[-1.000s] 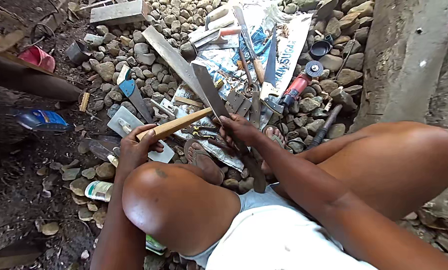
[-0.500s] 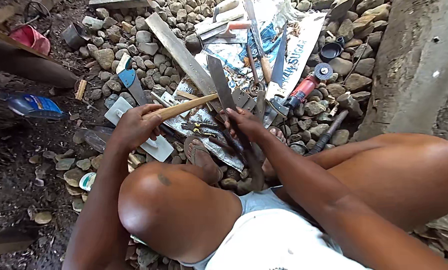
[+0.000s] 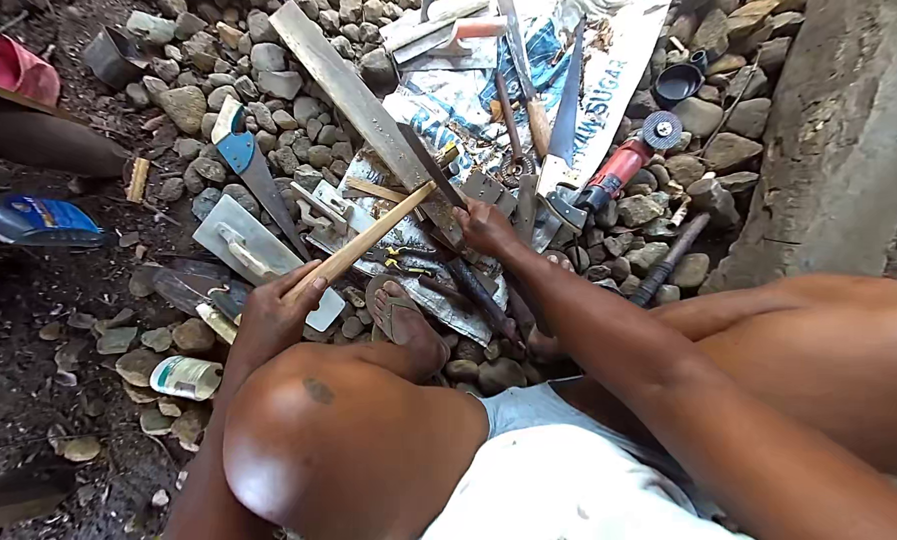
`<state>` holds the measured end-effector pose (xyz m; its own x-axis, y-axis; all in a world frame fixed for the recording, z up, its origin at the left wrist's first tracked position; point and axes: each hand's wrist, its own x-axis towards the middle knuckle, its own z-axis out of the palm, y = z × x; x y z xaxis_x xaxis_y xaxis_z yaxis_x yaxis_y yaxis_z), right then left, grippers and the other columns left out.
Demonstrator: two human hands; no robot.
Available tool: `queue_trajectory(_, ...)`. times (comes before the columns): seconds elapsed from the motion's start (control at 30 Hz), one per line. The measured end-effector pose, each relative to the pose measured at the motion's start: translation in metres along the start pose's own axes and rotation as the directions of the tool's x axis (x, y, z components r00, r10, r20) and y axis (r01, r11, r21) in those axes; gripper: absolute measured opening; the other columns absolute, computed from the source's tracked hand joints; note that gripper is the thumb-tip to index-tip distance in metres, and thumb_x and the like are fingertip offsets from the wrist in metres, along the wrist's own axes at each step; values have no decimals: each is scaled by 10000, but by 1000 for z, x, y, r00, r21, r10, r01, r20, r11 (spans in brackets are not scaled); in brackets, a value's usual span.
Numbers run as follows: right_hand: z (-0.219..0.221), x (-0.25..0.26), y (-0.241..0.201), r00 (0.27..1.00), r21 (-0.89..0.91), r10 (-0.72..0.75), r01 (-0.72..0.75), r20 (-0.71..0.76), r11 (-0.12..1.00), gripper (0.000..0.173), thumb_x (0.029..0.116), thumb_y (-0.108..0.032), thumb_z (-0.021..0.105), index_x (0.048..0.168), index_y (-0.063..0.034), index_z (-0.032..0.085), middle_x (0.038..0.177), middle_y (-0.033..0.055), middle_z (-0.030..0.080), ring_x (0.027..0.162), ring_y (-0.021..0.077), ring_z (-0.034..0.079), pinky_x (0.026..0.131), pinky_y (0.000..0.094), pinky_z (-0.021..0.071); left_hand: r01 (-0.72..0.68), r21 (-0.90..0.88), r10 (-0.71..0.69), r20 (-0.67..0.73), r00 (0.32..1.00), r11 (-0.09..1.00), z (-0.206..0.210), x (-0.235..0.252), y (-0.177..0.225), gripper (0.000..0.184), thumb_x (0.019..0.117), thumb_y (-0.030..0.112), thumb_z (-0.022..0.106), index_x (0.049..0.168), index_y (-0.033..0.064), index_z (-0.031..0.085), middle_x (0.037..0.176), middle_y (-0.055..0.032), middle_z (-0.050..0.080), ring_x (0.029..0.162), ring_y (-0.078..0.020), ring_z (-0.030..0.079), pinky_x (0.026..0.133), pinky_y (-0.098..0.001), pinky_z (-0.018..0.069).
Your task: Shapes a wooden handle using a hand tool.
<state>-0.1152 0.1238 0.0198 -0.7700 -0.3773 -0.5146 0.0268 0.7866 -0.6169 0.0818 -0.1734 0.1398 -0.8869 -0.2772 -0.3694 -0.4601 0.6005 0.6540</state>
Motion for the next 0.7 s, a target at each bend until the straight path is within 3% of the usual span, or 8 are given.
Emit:
queue_trajectory(0.17,-3,13,-9,1000,-105,24,-24,-3,994,362,1113,-342,404,1204,-85,641,1018,204,704,994,401,695,833,630,535,-10,33,10,-14,1000,999,2,-1,1,423,1012,467,600,1365,245,669,937,-11,730,716,-104,656,688,-378,570)
queue_trajectory(0.27,9,-1,-26,1000,-137,-17,14,-23,991,353,1107,-305,414,1279,-95,639,1068,208,713,1025,414,697,861,633,541,-16,49,17,-12,1000,999,0,0,3,457,1007,503,580,1368,238,670,949,-9,734,725,-91,658,701,-378,571)
queue_trajectory(0.3,18,-12,-34,997,-147,-75,69,-33,987,352,1100,-294,423,1317,-120,640,1054,201,723,999,413,707,854,632,555,-14,48,14,-16,1000,999,1,0,4,449,1008,491,581,1364,233,672,923,-2,727,710,-80,647,690,-362,566)
queue_trajectory(0.37,34,-43,-56,972,-171,-233,227,-17,959,346,1081,-269,459,1364,-179,637,899,171,733,830,396,726,729,620,574,-10,44,11,-25,1000,999,1,0,7,444,1006,475,592,1358,217,675,885,4,715,685,-66,628,671,-338,552)
queue_trajectory(0.43,43,-73,-77,927,-163,-371,375,54,912,289,1079,-278,504,1326,-212,640,785,105,703,702,328,707,608,567,574,-3,32,4,-28,1000,999,2,-2,7,437,1003,455,604,1352,203,677,864,9,710,665,-56,617,655,-319,546)
queue_trajectory(0.53,44,-76,-79,872,-130,-473,487,124,863,300,1083,-322,521,1346,-247,645,815,79,718,725,298,712,634,552,579,-3,12,3,-27,1000,1000,2,-2,3,426,1007,441,606,1353,200,673,828,13,688,619,-66,589,602,-312,527)
queue_trajectory(0.6,34,-53,-63,917,-124,-396,400,60,908,328,1087,-284,491,1372,-211,636,908,142,744,822,367,732,726,610,581,-16,17,16,-31,999,1000,2,-2,3,430,1011,439,604,1359,196,672,839,5,703,646,-66,610,638,-317,541)
queue_trajectory(0.7,6,-9,-33,990,-134,-140,136,-16,982,355,1109,-297,417,1344,-127,621,1024,208,725,970,420,713,837,636,551,-29,20,30,-27,999,999,5,-2,3,454,1010,464,587,1366,193,666,851,-3,710,647,-68,610,634,-318,539)
